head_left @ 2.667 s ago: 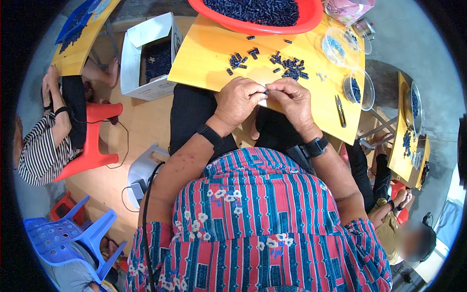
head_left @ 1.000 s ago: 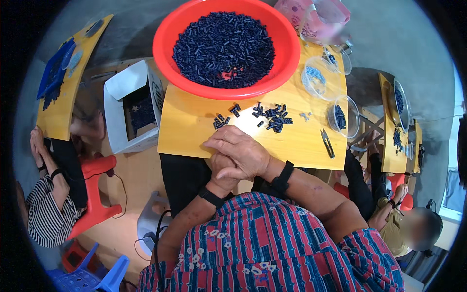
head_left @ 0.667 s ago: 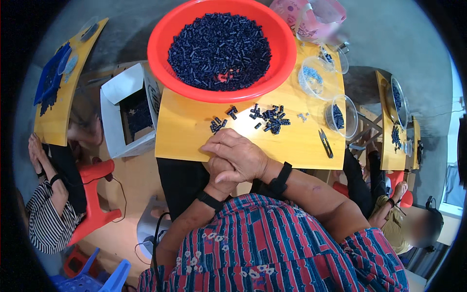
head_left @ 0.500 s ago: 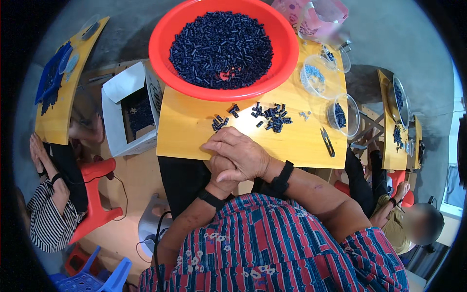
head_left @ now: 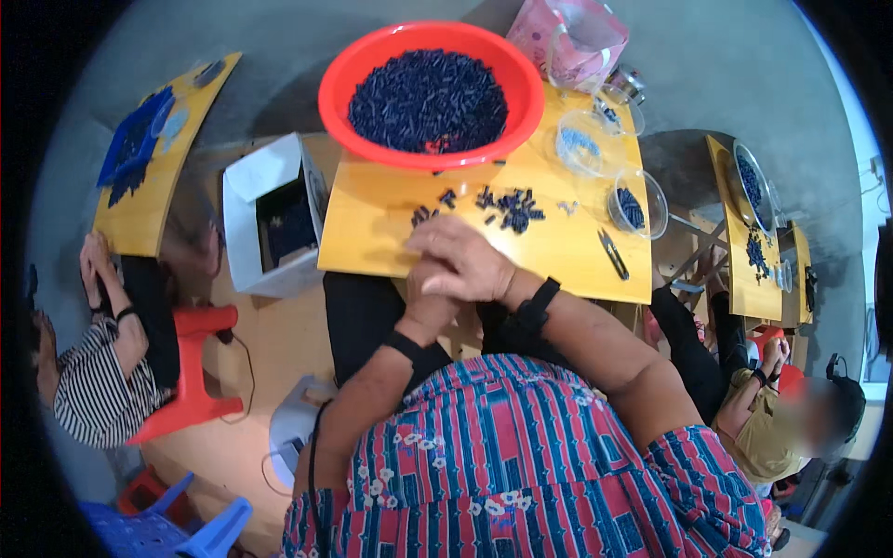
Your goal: Assembling small black plastic components by hand at a workbench.
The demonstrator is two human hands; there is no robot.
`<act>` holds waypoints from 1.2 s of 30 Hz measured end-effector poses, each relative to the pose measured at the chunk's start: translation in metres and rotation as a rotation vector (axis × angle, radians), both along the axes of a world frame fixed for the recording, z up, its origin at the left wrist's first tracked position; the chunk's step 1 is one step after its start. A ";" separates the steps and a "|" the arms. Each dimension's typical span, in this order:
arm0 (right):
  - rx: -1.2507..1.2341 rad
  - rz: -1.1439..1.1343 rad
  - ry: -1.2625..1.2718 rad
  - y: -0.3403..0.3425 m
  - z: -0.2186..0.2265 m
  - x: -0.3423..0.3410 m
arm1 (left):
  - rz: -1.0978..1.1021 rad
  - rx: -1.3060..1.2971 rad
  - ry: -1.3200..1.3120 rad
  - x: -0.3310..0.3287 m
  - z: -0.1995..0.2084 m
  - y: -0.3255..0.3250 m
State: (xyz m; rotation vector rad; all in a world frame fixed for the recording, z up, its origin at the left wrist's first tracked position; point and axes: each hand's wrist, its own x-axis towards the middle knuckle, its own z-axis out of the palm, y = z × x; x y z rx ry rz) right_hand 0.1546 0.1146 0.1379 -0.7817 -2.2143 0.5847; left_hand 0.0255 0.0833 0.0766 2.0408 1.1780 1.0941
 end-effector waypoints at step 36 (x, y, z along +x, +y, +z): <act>-0.405 -0.255 0.337 -0.148 0.000 0.044 | -0.191 -0.890 -0.718 -0.008 0.048 -0.110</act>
